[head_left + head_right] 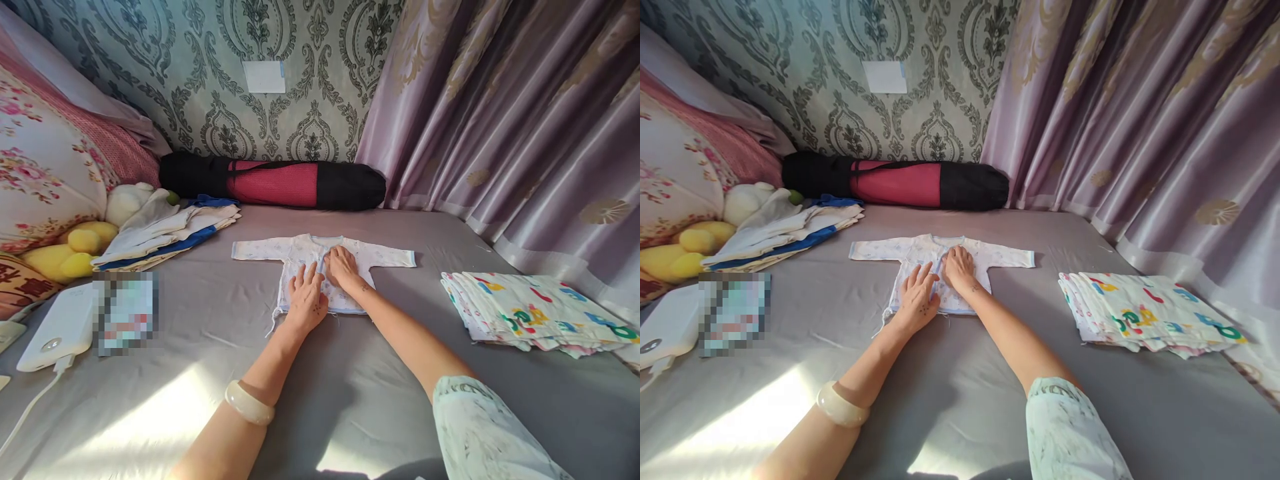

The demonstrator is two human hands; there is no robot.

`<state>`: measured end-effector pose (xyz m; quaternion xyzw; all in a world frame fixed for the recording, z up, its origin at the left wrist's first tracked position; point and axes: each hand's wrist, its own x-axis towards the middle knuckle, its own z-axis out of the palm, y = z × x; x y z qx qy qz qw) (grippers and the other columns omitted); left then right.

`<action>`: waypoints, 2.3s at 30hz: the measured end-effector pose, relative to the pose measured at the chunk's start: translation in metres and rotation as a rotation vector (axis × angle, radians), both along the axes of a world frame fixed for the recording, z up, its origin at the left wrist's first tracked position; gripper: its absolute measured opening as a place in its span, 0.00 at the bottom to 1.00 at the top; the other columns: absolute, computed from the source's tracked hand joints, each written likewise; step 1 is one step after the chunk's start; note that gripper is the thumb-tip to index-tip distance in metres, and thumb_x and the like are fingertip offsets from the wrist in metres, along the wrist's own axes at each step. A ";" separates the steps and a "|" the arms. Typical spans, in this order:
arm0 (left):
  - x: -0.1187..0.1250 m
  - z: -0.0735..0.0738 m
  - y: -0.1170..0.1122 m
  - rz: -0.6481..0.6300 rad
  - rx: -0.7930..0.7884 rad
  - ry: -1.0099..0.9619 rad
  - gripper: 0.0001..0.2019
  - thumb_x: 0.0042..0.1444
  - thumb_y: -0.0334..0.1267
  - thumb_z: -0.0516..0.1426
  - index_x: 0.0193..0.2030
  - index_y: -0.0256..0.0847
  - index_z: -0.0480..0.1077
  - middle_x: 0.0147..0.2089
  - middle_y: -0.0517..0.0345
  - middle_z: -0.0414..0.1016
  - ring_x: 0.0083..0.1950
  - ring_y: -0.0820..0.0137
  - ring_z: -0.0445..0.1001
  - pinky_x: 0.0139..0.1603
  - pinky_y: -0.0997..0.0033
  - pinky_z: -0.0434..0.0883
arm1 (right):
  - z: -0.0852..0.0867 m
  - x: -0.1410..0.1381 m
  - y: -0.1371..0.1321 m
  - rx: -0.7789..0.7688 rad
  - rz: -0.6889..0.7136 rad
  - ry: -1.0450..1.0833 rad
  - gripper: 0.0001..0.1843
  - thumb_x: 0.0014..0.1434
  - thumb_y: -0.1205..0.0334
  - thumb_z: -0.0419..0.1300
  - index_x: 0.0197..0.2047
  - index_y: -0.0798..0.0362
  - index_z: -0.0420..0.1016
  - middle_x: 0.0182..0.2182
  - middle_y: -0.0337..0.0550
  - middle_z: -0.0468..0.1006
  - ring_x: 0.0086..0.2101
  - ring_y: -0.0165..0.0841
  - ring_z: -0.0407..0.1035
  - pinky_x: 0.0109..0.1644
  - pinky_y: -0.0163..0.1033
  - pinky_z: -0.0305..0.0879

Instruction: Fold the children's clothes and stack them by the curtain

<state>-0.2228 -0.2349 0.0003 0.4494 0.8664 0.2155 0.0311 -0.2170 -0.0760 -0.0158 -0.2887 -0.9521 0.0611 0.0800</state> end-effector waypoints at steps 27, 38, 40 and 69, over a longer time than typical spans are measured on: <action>-0.002 -0.013 0.001 -0.157 -0.148 0.013 0.26 0.67 0.47 0.45 0.69 0.40 0.56 0.74 0.47 0.49 0.75 0.53 0.42 0.70 0.40 0.45 | -0.011 -0.012 0.064 -0.077 0.016 -0.124 0.36 0.70 0.49 0.35 0.72 0.67 0.44 0.71 0.56 0.43 0.70 0.42 0.36 0.71 0.48 0.32; -0.002 -0.008 0.003 -0.059 -0.097 0.081 0.26 0.66 0.51 0.45 0.64 0.38 0.62 0.72 0.43 0.55 0.74 0.54 0.48 0.70 0.45 0.49 | 0.016 -0.020 0.048 -0.115 0.134 -0.098 0.35 0.69 0.53 0.33 0.72 0.65 0.46 0.72 0.53 0.43 0.70 0.40 0.34 0.71 0.49 0.31; -0.003 -0.006 0.003 0.027 -0.096 0.118 0.28 0.65 0.52 0.47 0.64 0.36 0.62 0.71 0.40 0.56 0.73 0.52 0.49 0.70 0.45 0.49 | 0.023 -0.026 0.033 -0.135 0.295 -0.095 0.34 0.69 0.53 0.32 0.72 0.62 0.47 0.72 0.50 0.44 0.70 0.37 0.35 0.72 0.46 0.32; -0.016 -0.011 0.002 0.122 0.099 0.071 0.22 0.65 0.38 0.44 0.65 0.40 0.60 0.68 0.46 0.62 0.72 0.58 0.53 0.70 0.45 0.51 | 0.013 0.004 0.038 -0.371 0.173 0.186 0.31 0.67 0.59 0.40 0.70 0.61 0.52 0.69 0.53 0.54 0.67 0.37 0.48 0.70 0.45 0.44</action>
